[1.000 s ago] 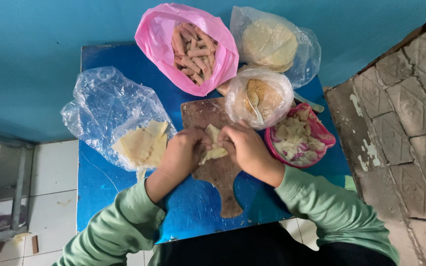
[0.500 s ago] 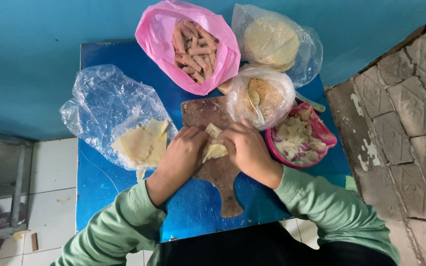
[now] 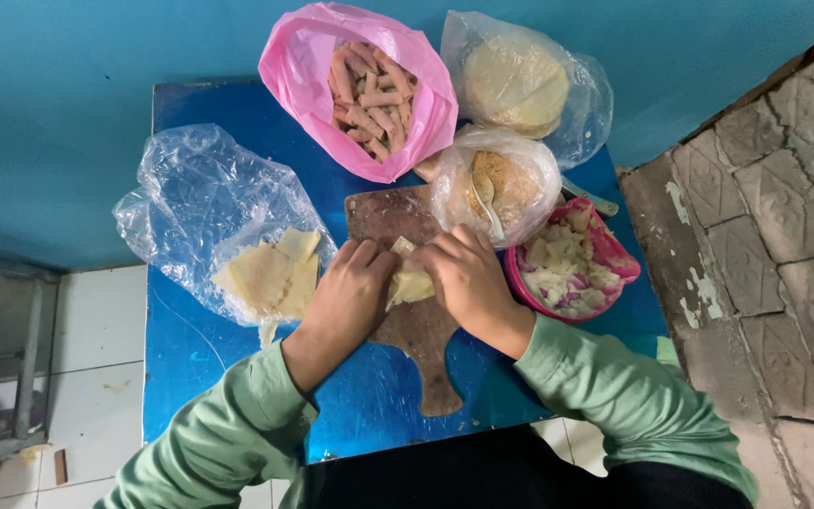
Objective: The person places a square pastry wrapper on a wooden board, spoons filling from a pink bowl onto it, and folds the wrapper over the filling by hand, repeating the cycle to produce filled rolls. Finished rolls accumulate in a pink bag on the table alongside stacks of unused wrappers.
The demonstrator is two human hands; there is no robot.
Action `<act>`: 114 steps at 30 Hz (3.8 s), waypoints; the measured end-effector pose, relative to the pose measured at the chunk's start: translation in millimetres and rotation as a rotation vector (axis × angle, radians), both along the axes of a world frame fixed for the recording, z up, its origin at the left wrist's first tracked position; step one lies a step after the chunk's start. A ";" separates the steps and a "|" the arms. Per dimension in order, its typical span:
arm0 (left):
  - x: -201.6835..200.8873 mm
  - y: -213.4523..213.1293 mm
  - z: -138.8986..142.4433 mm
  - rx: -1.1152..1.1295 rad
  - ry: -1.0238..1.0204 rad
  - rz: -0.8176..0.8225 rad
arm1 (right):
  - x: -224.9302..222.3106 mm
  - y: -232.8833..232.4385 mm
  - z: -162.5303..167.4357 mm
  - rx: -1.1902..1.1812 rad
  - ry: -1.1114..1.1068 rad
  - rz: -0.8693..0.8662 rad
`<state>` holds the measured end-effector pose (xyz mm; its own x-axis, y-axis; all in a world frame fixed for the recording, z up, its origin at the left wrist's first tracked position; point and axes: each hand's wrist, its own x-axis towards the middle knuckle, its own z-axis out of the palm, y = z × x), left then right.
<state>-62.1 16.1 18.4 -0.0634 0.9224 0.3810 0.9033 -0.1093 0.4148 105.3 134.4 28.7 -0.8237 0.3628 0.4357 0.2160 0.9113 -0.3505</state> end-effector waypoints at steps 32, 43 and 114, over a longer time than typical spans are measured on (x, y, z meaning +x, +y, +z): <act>-4.2 -3.0 53.2 0.124 -0.027 -0.121 | 11.1 1.0 24.1 -0.540 0.284 0.034; -61.6 80.0 120.0 0.605 -0.030 -0.086 | 15.2 -1.7 20.3 -0.202 0.324 -0.031; 14.4 -21.8 7.7 -0.122 -0.403 0.185 | 53.9 18.1 43.6 -0.389 0.046 -0.088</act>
<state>-47.7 -5.7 26.1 -0.3522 0.9181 0.1816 0.6668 0.1100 0.7371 159.2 152.6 72.3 -0.7649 0.5765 0.2874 0.2635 0.6871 -0.6771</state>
